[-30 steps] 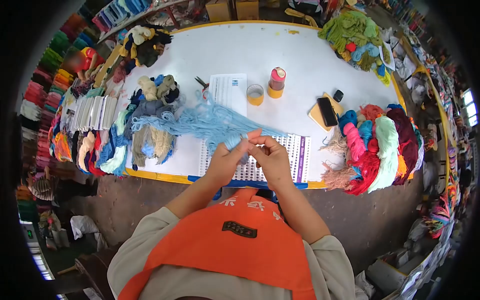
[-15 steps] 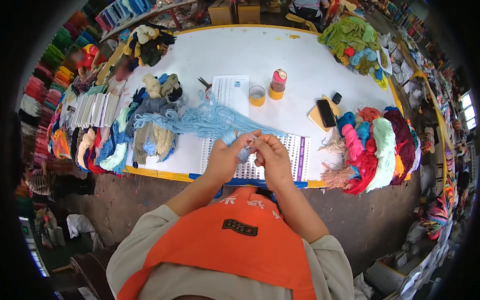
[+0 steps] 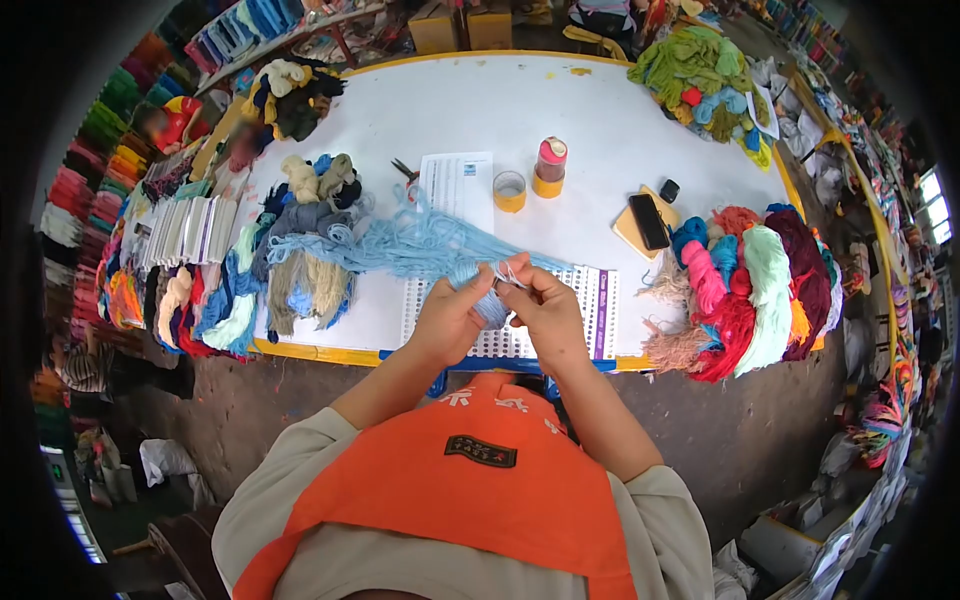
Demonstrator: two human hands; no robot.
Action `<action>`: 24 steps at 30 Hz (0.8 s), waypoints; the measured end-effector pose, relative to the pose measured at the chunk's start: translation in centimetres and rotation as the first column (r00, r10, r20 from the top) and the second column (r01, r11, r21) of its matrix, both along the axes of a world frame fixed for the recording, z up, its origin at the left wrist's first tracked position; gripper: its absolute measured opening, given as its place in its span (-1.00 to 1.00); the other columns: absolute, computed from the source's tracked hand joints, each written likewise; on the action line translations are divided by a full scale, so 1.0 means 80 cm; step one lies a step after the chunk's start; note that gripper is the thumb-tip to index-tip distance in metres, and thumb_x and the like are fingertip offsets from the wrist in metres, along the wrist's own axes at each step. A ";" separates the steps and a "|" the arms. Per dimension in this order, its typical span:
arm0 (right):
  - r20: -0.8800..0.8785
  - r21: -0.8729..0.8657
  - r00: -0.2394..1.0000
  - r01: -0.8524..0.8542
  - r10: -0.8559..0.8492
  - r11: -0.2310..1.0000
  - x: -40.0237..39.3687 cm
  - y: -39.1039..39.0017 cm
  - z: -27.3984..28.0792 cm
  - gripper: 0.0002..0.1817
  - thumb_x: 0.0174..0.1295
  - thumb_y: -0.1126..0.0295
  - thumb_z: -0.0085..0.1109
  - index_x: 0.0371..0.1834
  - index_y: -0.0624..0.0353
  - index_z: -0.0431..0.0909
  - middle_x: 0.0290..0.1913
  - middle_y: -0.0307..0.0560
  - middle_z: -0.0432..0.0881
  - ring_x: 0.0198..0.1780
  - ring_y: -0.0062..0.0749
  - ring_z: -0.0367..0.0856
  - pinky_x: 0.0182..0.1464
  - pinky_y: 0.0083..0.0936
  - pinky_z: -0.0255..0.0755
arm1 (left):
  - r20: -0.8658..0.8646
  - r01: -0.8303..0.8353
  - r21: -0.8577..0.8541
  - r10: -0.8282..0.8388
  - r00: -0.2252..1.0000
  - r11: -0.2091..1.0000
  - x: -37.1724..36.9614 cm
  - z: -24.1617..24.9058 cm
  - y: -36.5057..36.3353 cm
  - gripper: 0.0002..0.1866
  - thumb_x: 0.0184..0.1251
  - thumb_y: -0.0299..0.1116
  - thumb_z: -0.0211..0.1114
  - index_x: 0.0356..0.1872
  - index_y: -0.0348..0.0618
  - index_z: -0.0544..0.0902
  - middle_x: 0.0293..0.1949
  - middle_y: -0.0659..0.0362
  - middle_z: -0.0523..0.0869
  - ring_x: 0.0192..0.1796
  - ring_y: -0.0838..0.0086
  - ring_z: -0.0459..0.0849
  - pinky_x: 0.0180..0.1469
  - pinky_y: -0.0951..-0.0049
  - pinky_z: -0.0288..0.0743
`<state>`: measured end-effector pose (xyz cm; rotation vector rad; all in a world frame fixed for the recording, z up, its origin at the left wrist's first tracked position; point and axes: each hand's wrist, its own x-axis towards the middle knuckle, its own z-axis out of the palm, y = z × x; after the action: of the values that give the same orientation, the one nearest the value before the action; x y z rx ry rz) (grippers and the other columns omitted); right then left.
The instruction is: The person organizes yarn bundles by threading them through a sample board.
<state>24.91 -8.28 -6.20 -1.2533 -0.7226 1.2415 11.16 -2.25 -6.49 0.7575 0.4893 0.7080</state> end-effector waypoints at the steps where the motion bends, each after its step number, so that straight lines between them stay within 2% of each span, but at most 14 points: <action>1: 0.000 0.001 1.000 0.001 -0.001 1.000 0.001 0.000 -0.001 -0.87 0.31 0.43 0.24 -0.12 0.18 0.61 -0.36 -0.33 0.61 -0.44 -0.77 0.45 -0.41 -0.76 0.39 | 0.000 0.001 0.001 -0.001 1.000 1.000 0.001 0.001 0.000 -0.53 0.61 -0.20 -0.01 0.17 -0.53 0.47 0.28 -0.07 0.52 0.24 0.31 0.56 0.23 0.29 0.48; 3: -0.190 0.024 0.981 0.032 -0.027 0.999 0.004 -0.001 -0.004 -0.90 0.32 0.43 0.22 -0.15 0.16 0.61 -0.34 -0.33 0.62 -0.49 -0.77 0.41 -0.41 -0.76 0.41 | 0.047 -0.038 -0.022 0.039 0.998 0.999 0.002 0.002 0.001 -0.56 0.60 -0.20 0.02 0.13 -0.49 0.52 0.27 -0.07 0.53 0.22 0.30 0.57 0.20 0.29 0.49; 4: -0.191 0.024 0.981 0.034 -0.029 0.999 0.004 0.000 -0.003 -0.90 0.32 0.43 0.22 -0.15 0.16 0.61 -0.34 -0.33 0.62 -0.49 -0.77 0.41 -0.41 -0.76 0.41 | 0.047 -0.036 -0.022 0.037 0.998 0.999 0.003 0.001 0.003 -0.56 0.60 -0.20 0.02 0.13 -0.49 0.52 0.27 -0.07 0.53 0.22 0.30 0.57 0.20 0.29 0.49; 6: -0.306 0.034 0.950 0.072 -0.058 0.997 0.002 0.001 0.002 -0.92 0.34 0.44 0.20 -0.16 0.15 0.60 -0.32 -0.32 0.63 -0.53 -0.77 0.36 -0.43 -0.75 0.40 | 0.095 -0.043 -0.024 0.045 0.994 0.999 0.002 -0.004 0.005 -0.52 0.57 -0.14 0.07 0.15 -0.47 0.55 0.13 0.04 0.64 0.01 0.47 0.63 -0.05 0.39 0.62; 10: -0.258 0.057 0.966 0.051 -0.035 0.997 0.001 0.000 0.001 -0.91 0.34 0.42 0.20 -0.15 0.14 0.61 -0.29 -0.32 0.64 -0.49 -0.78 0.41 -0.41 -0.76 0.43 | 0.130 -0.041 -0.019 0.043 0.991 0.999 0.002 -0.005 0.003 -0.53 0.56 -0.14 0.09 0.13 -0.44 0.57 0.12 0.04 0.65 0.00 0.47 0.64 -0.05 0.40 0.61; 12: -0.078 -0.014 0.996 0.050 -0.051 0.999 -0.006 0.000 0.011 -0.89 0.34 0.39 0.22 -0.14 0.14 0.61 -0.28 -0.34 0.63 -0.43 -0.79 0.47 -0.38 -0.75 0.46 | 0.004 -0.070 -0.015 0.070 0.998 0.997 0.004 -0.002 0.000 -0.54 0.54 -0.13 0.13 0.13 -0.39 0.60 0.11 0.05 0.65 0.00 0.47 0.64 -0.02 0.43 0.58; 13: -0.078 -0.013 0.996 0.051 -0.052 0.999 -0.006 0.000 0.008 -0.89 0.34 0.39 0.22 -0.14 0.14 0.61 -0.28 -0.34 0.63 -0.43 -0.79 0.47 -0.38 -0.75 0.46 | 0.004 -0.069 -0.015 0.069 0.998 0.998 0.004 -0.003 -0.002 -0.54 0.54 -0.13 0.13 0.13 -0.39 0.60 0.11 0.05 0.65 0.00 0.47 0.64 -0.02 0.43 0.58; 15: -0.025 -0.017 1.000 0.010 -0.010 1.000 -0.006 -0.001 0.003 -0.80 0.31 0.37 0.26 -0.04 0.13 0.65 -0.29 -0.34 0.63 -0.40 -0.78 0.47 -0.31 -0.73 0.47 | -0.062 -0.062 0.153 0.073 0.995 0.986 0.002 -0.004 -0.006 -0.58 0.53 -0.16 0.14 0.13 -0.34 0.61 0.12 0.07 0.65 0.03 0.50 0.62 0.02 0.46 0.55; 16: -0.024 -0.017 1.000 0.013 -0.013 1.000 -0.008 -0.001 0.002 -0.80 0.31 0.37 0.26 -0.04 0.13 0.65 -0.29 -0.34 0.63 -0.40 -0.78 0.47 -0.31 -0.73 0.47 | -0.061 -0.059 0.153 0.070 0.996 0.986 0.001 -0.006 -0.005 -0.58 0.53 -0.16 0.14 0.13 -0.34 0.61 0.12 0.07 0.65 0.03 0.50 0.62 0.02 0.46 0.55; 18: -0.081 0.029 0.995 0.061 -0.058 0.998 -0.014 0.000 0.004 -0.84 0.34 0.36 0.21 -0.09 0.14 0.63 -0.34 -0.36 0.59 -0.41 -0.76 0.46 -0.31 -0.69 0.48 | -0.094 -0.044 0.155 0.059 0.994 0.987 -0.002 -0.009 -0.003 -0.62 0.57 -0.21 0.08 0.08 -0.35 0.61 0.27 0.00 0.56 0.21 0.38 0.57 0.15 0.37 0.50; 19: -0.079 0.025 0.995 0.061 -0.059 0.998 -0.012 -0.002 0.004 -0.84 0.34 0.36 0.21 -0.09 0.14 0.63 -0.34 -0.36 0.59 -0.41 -0.76 0.46 -0.31 -0.69 0.48 | -0.093 -0.044 0.151 0.058 0.994 0.988 -0.002 -0.009 -0.001 -0.62 0.57 -0.21 0.08 0.08 -0.35 0.61 0.27 0.00 0.56 0.21 0.38 0.57 0.15 0.37 0.50; 21: -0.257 0.050 0.964 -0.050 0.061 0.998 -0.003 -0.008 0.006 -0.86 0.39 0.32 0.15 -0.18 0.14 0.59 -0.36 -0.36 0.56 -0.42 -0.74 0.45 -0.32 -0.66 0.48 | -0.007 -0.150 0.162 0.153 0.988 0.975 0.000 -0.012 0.006 -0.61 0.54 -0.16 0.10 -0.01 -0.35 0.65 0.07 0.03 0.70 0.05 0.50 0.61 0.07 0.46 0.52; 22: -0.290 0.010 0.943 -0.169 0.165 0.986 0.001 -0.016 0.009 -0.83 0.43 0.27 0.11 -0.23 0.12 0.54 -0.36 -0.36 0.53 -0.43 -0.72 0.43 -0.33 -0.64 0.48 | -0.128 -0.140 0.348 0.195 0.972 0.927 -0.003 -0.021 0.016 -0.59 0.56 -0.11 0.07 -0.09 -0.36 0.62 -0.02 -0.02 0.74 -0.06 0.43 0.67 0.02 0.44 0.56; 24: -0.170 -0.070 0.977 -0.139 0.125 0.988 0.008 -0.031 0.004 -0.83 0.42 0.25 0.13 -0.27 0.08 0.52 -0.42 -0.37 0.45 -0.53 -0.72 0.32 -0.37 -0.67 0.43 | -0.131 -0.142 0.044 0.146 0.981 0.989 -0.008 -0.008 0.023 -0.60 0.58 -0.10 0.04 -0.11 -0.33 0.58 -0.17 0.03 0.77 -0.20 0.40 0.70 -0.05 0.42 0.59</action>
<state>25.59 -10.79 -5.87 -1.1667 -0.6483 1.4784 10.48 -0.39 -7.12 0.8108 0.6603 0.8050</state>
